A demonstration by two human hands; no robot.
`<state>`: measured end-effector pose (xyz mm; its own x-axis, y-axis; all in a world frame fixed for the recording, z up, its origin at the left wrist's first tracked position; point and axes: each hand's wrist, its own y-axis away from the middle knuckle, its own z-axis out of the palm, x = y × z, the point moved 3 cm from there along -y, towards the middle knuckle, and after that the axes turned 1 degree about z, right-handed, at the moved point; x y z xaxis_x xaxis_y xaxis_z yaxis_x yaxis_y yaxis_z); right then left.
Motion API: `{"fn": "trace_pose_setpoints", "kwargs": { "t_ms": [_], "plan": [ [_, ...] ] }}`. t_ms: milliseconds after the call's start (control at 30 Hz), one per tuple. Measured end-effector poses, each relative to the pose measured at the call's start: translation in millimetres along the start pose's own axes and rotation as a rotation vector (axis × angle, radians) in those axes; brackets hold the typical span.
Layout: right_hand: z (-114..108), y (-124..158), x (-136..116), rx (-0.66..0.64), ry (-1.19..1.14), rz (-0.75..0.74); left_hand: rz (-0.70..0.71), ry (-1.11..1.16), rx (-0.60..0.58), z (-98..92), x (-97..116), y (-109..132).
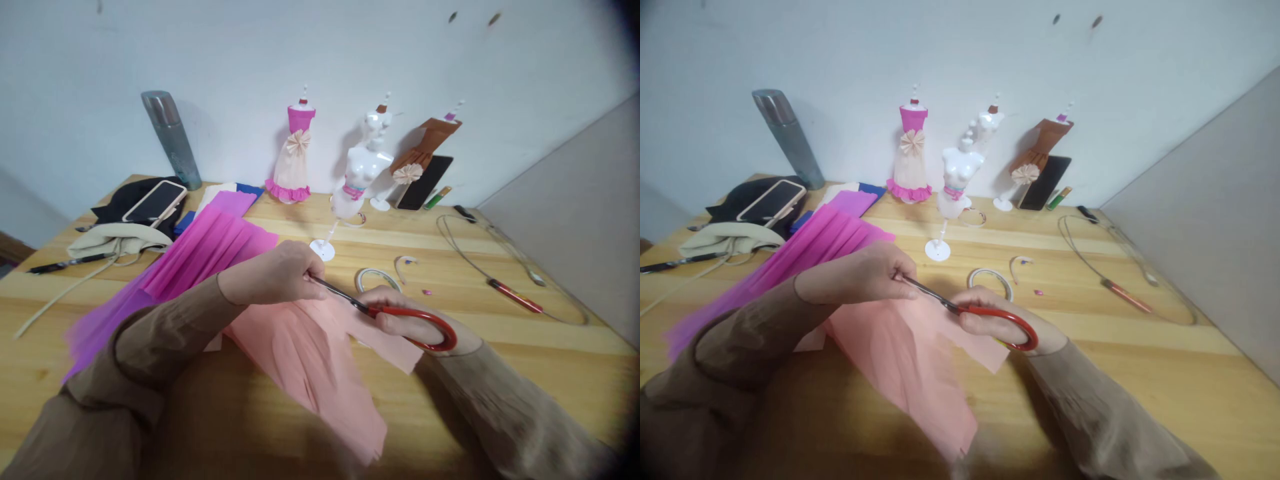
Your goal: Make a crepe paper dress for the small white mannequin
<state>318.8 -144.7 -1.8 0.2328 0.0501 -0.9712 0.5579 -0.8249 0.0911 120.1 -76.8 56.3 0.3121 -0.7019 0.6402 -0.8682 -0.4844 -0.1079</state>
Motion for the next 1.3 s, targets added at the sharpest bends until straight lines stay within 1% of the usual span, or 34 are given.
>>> {"fn": "trace_pose_setpoints", "kwargs": {
  "t_ms": [100,167,300,433,500,600,667,733,800,867,967,1033,1167,1300],
  "plan": [
    [-2,-10,-12,-0.112,0.010,-0.047,-0.011,-0.013,0.033,-5.9,1,2],
    [-4,-14,-16,-0.140,0.047,-0.063,-0.029,-0.018,0.055,-10.9,3,4],
    [-11,-14,-16,-0.125,0.071,-0.059,-0.089,0.047,0.091,-26.5,5,11],
    [-16,-9,-12,-0.126,0.042,-0.029,-0.258,0.137,0.005,-41.3,0,19],
    [-18,-6,-11,-0.116,0.039,-0.021,-0.320,0.146,0.002,-46.6,-1,22],
    [-20,-3,-10,-0.103,0.031,-0.050,-0.336,0.154,0.031,-49.9,0,23],
    [-21,-2,-9,-0.065,0.048,-0.063,-0.335,0.173,0.029,-49.5,3,23],
    [-22,-1,-8,-0.030,0.063,-0.051,-0.345,0.187,0.019,-48.4,5,23],
    [-21,0,-7,-0.033,0.041,-0.027,-0.368,0.195,0.012,-46.5,4,23],
    [-18,0,-9,-0.088,-0.009,0.005,-0.358,0.190,0.020,-43.7,1,20],
    [-13,-1,-14,-0.141,-0.065,0.037,-0.234,0.153,0.096,-39.4,-4,15],
    [-12,-1,-16,-0.136,-0.083,0.048,-0.162,0.135,0.139,-36.6,-7,12],
    [-12,-1,-17,-0.126,-0.100,0.061,-0.151,0.180,0.151,-32.4,-10,10],
    [-12,1,-14,-0.149,-0.124,0.027,-0.148,0.235,0.145,-30.2,-9,8]
  ]
}}
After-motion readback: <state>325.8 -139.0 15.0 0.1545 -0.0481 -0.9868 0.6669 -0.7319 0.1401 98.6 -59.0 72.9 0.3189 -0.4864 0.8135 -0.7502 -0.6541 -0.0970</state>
